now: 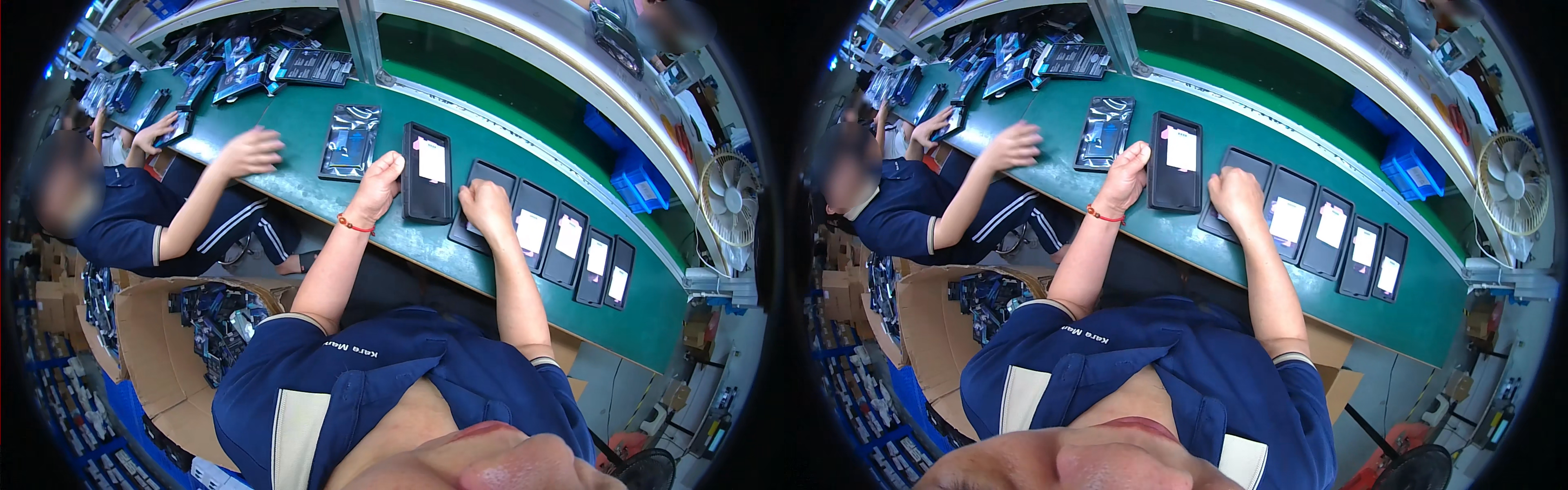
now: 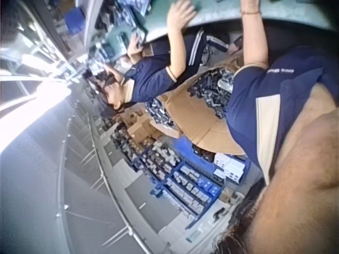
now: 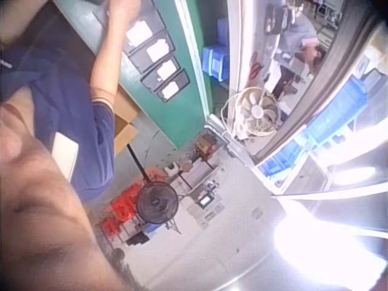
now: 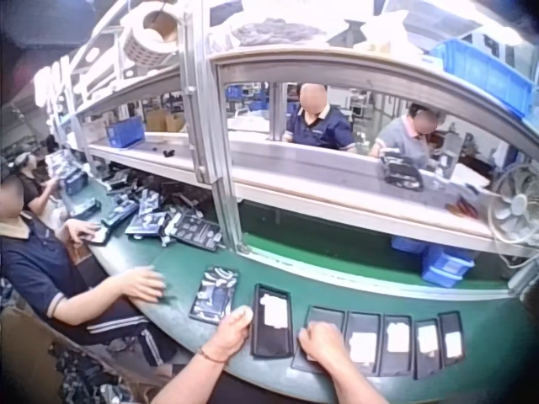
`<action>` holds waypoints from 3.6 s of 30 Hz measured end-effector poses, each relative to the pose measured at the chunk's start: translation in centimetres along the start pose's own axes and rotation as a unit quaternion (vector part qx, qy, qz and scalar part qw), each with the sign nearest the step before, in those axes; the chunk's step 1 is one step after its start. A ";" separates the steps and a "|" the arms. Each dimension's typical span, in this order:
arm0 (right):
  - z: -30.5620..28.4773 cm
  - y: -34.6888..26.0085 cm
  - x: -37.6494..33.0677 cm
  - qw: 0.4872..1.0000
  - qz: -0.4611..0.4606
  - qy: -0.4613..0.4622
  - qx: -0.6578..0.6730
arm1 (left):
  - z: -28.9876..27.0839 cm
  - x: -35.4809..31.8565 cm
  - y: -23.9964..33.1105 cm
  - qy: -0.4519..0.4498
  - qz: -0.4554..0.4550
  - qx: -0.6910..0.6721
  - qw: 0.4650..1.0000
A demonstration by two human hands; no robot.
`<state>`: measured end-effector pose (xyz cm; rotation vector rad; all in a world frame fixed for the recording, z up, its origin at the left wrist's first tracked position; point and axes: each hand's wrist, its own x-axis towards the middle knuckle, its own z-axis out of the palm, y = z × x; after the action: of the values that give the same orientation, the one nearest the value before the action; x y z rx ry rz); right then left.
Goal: Packing electronic components into individual anti-static bags, placing them into display boxes, adding accessories, and finally packing the boxes into a larger shipping carton.
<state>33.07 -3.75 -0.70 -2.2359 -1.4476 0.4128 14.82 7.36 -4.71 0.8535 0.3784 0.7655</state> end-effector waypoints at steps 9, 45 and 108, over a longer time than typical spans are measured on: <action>0.8 -6.4 0.4 0.995 -0.074 0.030 0.062 | 0.7 0.1 -1.1 -0.039 0.011 0.097 0.994; 1.8 -9.1 0.5 0.995 -0.097 0.001 0.029 | -4.4 -5.0 4.1 0.083 -0.059 0.099 0.990; 3.7 -1.0 -25.6 0.909 0.266 0.319 0.037 | -12.5 -3.2 10.0 0.188 -0.018 0.351 0.917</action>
<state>20.17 -26.01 -3.13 -2.3575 -0.4762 -0.1137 0.86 15.85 -4.45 1.3654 1.0530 0.7650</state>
